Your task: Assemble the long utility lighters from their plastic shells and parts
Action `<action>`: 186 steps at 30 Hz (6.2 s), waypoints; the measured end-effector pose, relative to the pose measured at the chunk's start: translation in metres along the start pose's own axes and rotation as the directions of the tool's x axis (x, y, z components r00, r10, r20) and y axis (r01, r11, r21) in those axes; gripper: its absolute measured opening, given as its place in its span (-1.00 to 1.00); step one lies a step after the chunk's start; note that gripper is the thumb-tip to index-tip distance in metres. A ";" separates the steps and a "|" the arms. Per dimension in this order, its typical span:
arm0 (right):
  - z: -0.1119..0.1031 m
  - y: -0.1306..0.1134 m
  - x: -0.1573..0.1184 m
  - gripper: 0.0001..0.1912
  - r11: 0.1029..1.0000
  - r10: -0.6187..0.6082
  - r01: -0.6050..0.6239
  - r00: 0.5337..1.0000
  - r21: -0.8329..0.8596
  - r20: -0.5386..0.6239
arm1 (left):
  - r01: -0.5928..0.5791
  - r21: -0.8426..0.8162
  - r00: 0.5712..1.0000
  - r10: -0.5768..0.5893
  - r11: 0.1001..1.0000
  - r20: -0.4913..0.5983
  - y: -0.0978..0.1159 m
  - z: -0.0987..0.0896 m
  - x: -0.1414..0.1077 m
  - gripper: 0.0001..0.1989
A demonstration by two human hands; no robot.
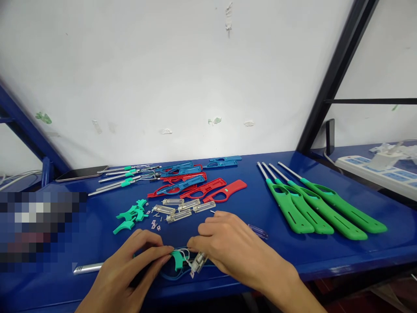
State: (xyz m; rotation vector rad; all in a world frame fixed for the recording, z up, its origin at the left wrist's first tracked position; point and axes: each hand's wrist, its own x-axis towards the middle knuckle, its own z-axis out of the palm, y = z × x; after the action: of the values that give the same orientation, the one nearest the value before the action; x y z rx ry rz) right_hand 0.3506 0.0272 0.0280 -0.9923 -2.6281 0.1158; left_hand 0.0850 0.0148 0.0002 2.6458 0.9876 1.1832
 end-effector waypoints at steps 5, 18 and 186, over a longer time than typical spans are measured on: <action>-0.003 -0.007 0.002 -0.69 1.000 0.006 -0.005 1.000 -0.030 0.027 | -0.014 -0.031 1.000 0.014 0.999 -0.001 -0.002 0.001 0.000 -0.70; 0.007 -0.006 0.003 -0.81 0.998 -0.056 0.053 0.996 -0.045 -0.067 | 0.025 -0.041 1.000 -0.025 0.999 -0.004 -0.001 0.001 0.000 -0.76; 0.009 -0.006 -0.010 -0.82 0.976 0.198 -0.173 0.959 0.135 -0.203 | -0.148 0.301 0.989 0.142 0.942 0.042 0.021 0.010 0.016 -0.77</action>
State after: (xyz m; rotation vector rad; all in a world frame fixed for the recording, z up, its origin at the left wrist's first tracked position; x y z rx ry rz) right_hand 0.3507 0.0163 0.0179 -1.1410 -2.3029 0.1922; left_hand 0.1106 0.0088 0.0104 3.0097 1.0643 1.1085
